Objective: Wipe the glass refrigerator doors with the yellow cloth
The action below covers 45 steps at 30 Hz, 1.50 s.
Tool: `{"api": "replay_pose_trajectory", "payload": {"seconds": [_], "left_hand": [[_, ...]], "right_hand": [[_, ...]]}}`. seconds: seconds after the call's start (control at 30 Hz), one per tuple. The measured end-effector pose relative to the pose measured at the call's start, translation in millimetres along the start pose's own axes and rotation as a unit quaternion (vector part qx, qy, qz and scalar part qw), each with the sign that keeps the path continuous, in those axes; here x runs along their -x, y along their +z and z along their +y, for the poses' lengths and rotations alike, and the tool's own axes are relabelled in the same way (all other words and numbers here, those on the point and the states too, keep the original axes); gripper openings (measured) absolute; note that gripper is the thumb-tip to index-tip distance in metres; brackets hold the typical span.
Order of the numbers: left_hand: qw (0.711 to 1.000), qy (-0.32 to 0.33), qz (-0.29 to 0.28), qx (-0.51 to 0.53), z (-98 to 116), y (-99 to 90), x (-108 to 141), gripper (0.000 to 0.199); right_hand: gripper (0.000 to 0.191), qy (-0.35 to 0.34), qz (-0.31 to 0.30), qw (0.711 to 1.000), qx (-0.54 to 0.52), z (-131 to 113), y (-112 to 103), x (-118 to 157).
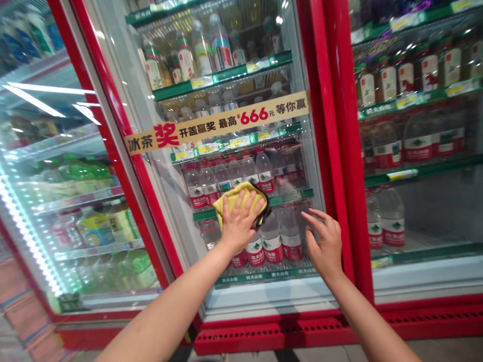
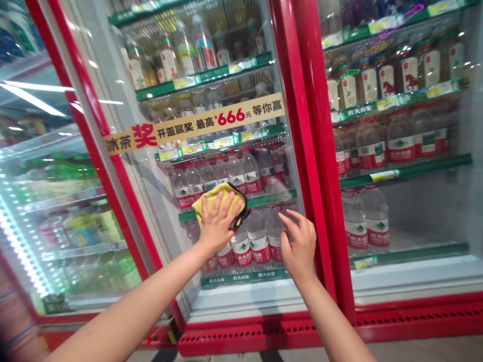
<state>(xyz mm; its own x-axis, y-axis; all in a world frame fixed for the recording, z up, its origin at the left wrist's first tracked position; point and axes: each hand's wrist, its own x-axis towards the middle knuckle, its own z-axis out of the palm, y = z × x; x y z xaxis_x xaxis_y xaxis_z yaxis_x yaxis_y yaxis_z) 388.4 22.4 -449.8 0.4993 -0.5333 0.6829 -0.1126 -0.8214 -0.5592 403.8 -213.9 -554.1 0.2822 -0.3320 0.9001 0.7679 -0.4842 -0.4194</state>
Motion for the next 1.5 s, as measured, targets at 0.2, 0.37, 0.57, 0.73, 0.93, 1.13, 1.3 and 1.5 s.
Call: {"api": "replay_pose_trajectory", "payload": {"seconds": [0.2, 0.37, 0.57, 0.73, 0.93, 1.13, 1.3, 1.5], "left_hand": [[1.0, 0.016, -0.014, 0.017, -19.8, -6.9, 2.5, 0.078], [0.979, -0.167, 0.112, 0.034, 19.9, -15.1, -82.8, 0.076], [0.984, 0.179, 0.005, 0.0, 53.4, 10.9, -33.5, 0.085], [0.988, 0.157, -0.003, -0.002, 30.2, 7.3, -25.3, 0.084], [0.996, -0.038, 0.075, 0.038, 78.1, -8.5, -108.6, 0.091], [0.98, 0.195, 0.018, 0.025, 84.3, 11.9, -72.0, 0.077], [0.995, 0.073, 0.048, 0.038, 81.5, 2.4, -98.8, 0.083], [0.993, 0.094, 0.053, 0.048, 115.0, 9.0, -116.3, 0.085]], "right_hand": [[0.037, 0.022, 0.013, 1.0, 0.008, 1.2, -10.0, -11.3], [0.039, 0.023, 0.016, 0.999, 0.023, 7.9, -15.0, -15.2], [0.043, 0.012, 0.015, 1.0, 0.015, 14.1, -18.4, -12.2], [0.046, 0.039, 0.027, 0.999, -0.022, 18.1, -21.0, -16.5], [0.045, 0.068, 0.043, 0.994, -0.073, 22.5, -20.6, -18.4], [0.042, 0.073, 0.044, 0.993, -0.084, 23.6, -28.8, -20.9], [0.043, 0.084, 0.078, 0.99, -0.084, 24.2, -37.6, -28.3], [0.044, 0.101, 0.095, 0.986, -0.092, 30.0, -41.5, -29.4]]}}
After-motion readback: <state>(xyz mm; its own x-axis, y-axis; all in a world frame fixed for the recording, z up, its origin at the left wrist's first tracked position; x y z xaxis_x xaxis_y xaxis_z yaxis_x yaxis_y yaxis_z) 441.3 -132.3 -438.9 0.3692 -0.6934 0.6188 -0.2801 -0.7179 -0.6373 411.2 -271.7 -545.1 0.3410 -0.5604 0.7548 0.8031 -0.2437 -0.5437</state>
